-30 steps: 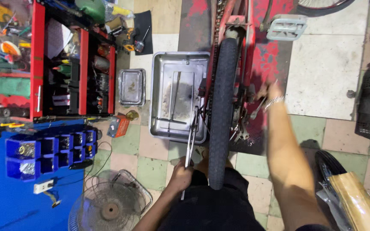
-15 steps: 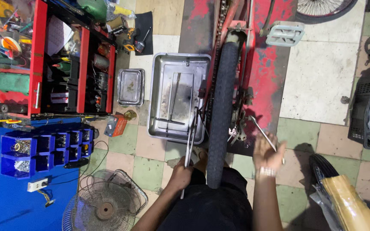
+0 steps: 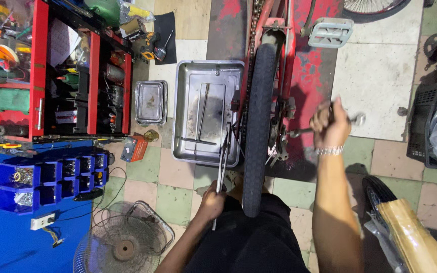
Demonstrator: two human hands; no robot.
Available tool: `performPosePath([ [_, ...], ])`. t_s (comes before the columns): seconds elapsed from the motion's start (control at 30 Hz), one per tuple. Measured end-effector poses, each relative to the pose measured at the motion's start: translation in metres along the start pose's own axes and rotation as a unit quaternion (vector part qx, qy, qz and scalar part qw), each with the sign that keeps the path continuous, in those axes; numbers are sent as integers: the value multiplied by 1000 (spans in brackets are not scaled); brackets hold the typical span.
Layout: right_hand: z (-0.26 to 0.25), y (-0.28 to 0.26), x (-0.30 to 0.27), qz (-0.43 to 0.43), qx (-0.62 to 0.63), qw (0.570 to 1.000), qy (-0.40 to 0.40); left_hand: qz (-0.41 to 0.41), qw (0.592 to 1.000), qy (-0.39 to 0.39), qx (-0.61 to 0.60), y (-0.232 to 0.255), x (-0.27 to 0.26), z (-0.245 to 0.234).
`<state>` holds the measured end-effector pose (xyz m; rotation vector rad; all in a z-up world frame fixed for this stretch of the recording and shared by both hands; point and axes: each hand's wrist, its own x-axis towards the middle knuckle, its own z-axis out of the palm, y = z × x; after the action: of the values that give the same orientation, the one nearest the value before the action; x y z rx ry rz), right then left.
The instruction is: The person works on the rear wheel hub and chain assembly of a bicycle, using a wrench to loosen components and a metal tray to hold parts.
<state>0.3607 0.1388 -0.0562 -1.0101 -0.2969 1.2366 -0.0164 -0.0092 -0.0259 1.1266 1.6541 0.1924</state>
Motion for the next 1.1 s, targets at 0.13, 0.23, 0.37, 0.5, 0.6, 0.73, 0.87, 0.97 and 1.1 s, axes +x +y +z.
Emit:
performPosePath([
  [0.13,23,-3,-49,-135,8,989,-62,13,999,-14,29,5,1,-3],
  [0.23,25,-12,-45,-160,-208,964,-51,-37,999,-30,-10,5,0,-3],
  [0.37,19,-25,-22,-91,-502,860,-26,-79,991,-91,-59,-6,2,-4],
  [0.5,15,3,-21,222,-569,790,-49,-72,983,-106,-131,-27,9,-9],
  [0.6,3,32,-27,262,-433,860,-70,-59,980,-83,-171,-40,16,-7],
  [0.73,-27,38,-24,201,-374,895,-140,-187,924,-46,-331,-43,14,-5],
  [0.87,-32,33,-13,301,-237,919,-96,-152,929,-36,-336,-31,8,-6],
  [0.97,-29,33,-13,245,-453,854,-74,-149,931,-31,-331,-24,3,-3],
  [1.1,-28,25,-11,238,-390,882,-117,-135,944,-31,-298,-25,6,-1],
])
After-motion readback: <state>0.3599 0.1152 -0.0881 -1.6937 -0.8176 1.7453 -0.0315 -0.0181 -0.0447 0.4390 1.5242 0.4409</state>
